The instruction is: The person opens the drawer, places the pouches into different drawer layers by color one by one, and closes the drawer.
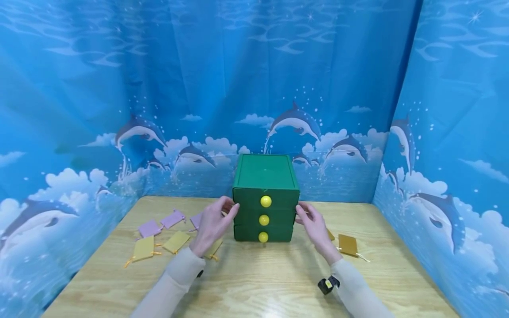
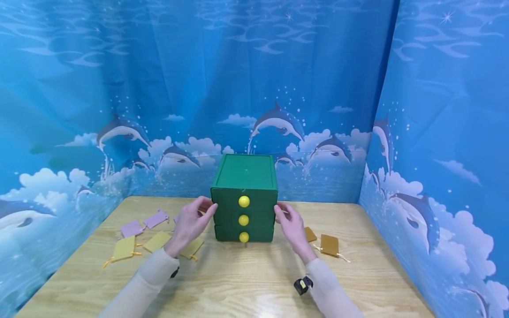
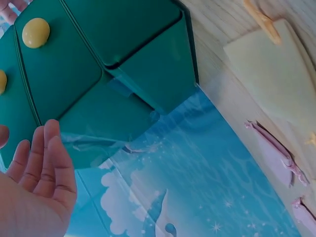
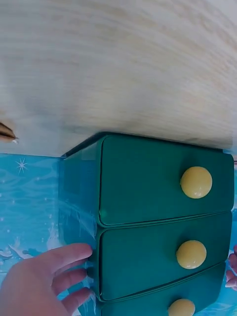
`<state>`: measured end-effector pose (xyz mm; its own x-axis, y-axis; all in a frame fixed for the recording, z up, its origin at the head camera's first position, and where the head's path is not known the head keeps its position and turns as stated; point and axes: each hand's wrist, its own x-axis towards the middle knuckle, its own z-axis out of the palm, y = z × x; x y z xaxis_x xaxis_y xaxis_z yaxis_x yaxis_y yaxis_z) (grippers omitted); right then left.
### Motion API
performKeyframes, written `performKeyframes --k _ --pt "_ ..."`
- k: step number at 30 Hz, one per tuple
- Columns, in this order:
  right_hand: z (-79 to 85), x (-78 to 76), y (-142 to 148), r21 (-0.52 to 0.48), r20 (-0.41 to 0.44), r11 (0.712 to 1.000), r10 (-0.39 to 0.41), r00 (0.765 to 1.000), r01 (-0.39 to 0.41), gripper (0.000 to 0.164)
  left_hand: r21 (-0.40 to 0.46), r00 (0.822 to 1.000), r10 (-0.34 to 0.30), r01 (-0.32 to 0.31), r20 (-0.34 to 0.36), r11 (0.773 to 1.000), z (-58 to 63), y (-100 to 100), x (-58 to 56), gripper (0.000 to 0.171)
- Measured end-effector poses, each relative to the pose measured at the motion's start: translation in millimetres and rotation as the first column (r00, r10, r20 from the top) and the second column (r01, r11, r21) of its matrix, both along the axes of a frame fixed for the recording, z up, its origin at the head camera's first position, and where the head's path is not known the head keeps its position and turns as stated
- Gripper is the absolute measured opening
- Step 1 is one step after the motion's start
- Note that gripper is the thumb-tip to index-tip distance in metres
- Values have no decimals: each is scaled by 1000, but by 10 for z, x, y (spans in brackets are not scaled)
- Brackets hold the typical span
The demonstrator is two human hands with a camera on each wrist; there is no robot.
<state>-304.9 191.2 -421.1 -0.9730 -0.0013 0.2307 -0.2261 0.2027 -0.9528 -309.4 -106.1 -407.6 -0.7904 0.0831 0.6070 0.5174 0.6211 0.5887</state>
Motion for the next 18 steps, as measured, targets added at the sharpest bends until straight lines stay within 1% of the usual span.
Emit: performKeyframes --k 1,3,5,7,10,14,18 --pt "-22 -35 6 -15 -12 1000 -1 1000 1 56 -4 1000 -4 4 -20 1000 -1 13 -3 10" --pt "10 -58 -3 -32 -26 999 -7 1000 6 54 -3 999 -16 15 -49 1000 -2 44 -8 9" --pt "66 -94 -12 -41 -51 999 -18 999 16 54 7 997 -30 31 -76 1000 10 84 -22 8" --pt "130 -134 -23 -51 -74 998 -25 997 21 52 24 995 -47 49 -88 999 21 123 -28 6" --pt "247 -177 -42 -68 -100 997 -26 995 19 52 47 991 -90 95 -100 994 30 179 -34 7" --pt "386 -242 -61 -95 -91 995 -33 995 24 53 47 984 -140 146 -106 988 31 242 -42 13" --pt "496 -305 -50 -81 -58 996 -28 998 24 50 46 980 -169 175 -107 983 26 306 -54 15"
